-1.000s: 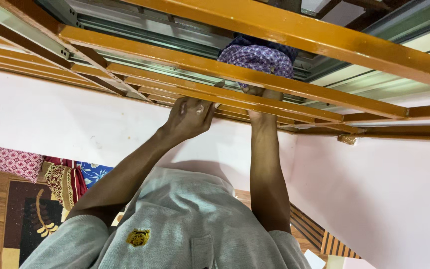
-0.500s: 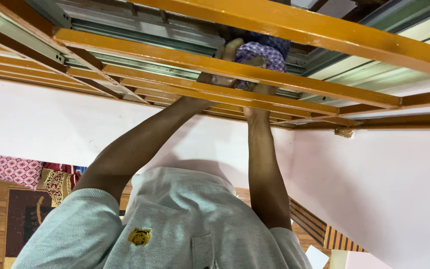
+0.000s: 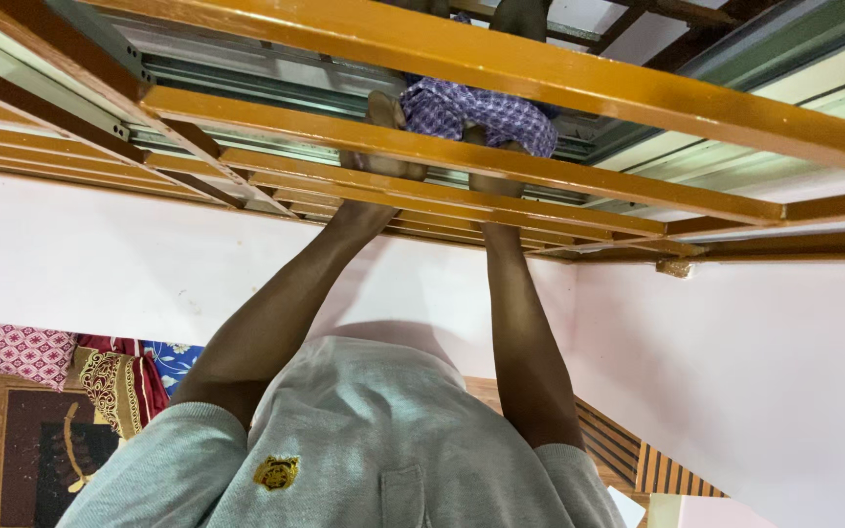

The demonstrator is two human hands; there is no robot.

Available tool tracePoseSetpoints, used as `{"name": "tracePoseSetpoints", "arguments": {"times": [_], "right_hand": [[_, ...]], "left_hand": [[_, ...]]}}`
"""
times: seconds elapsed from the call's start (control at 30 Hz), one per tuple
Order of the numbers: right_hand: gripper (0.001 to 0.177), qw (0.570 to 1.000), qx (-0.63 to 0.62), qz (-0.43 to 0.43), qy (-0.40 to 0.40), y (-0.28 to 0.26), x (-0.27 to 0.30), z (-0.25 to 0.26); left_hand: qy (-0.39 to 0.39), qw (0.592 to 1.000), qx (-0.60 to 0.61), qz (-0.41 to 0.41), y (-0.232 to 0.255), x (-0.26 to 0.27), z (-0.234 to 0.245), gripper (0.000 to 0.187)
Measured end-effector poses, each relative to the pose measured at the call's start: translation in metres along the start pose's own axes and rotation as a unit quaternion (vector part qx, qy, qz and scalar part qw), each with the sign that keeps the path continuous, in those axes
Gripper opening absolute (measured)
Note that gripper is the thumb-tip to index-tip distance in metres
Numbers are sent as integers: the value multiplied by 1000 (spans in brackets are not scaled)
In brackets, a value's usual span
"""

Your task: The person wipes the bars of a window grill with a cloth.

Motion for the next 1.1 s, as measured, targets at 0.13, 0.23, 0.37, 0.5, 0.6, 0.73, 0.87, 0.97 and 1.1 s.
{"name": "tracePoseSetpoints", "arguments": {"times": [0.13,0.23,0.37,0.5,0.6,0.73,0.87,0.97,1.1], "right_hand": [[46,997,72,-10,-25,1,19,-44],[42,995,59,-7,-86,-20,35,-63],[36,988,16,-10,-156,-44,52,-71],[30,979,-24,-15,-202,-62,54,-86],[26,972,-63,-32,-226,-66,57,-92],[22,956,-140,-83,-243,-67,52,-88],[19,913,-256,-195,-250,-59,37,-59],[18,859,-349,-276,-252,-61,28,-39],[19,818,-426,-323,-214,-61,21,-19]], "left_hand": [[7,969,100,225,-64,13,30,22],[35,962,-264,59,-68,13,48,28],[77,957,-204,192,-89,22,51,24],[107,964,-235,67,-113,26,60,25],[129,952,-129,245,-123,27,77,25],[212,950,-119,194,-94,1,76,31],[291,948,43,122,-51,-17,48,49],[264,910,239,213,-48,-26,41,43],[294,874,284,262,-55,-31,46,55]]}}
Point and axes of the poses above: each hand's wrist, its own x-axis away from the middle knuckle, its own z-axis out of the back of the hand, y = z × x, the point moved 2 cm from there along -x, towards the middle knuckle, and after that the axes turned 14 degrees about y, right-handed, at the moved point
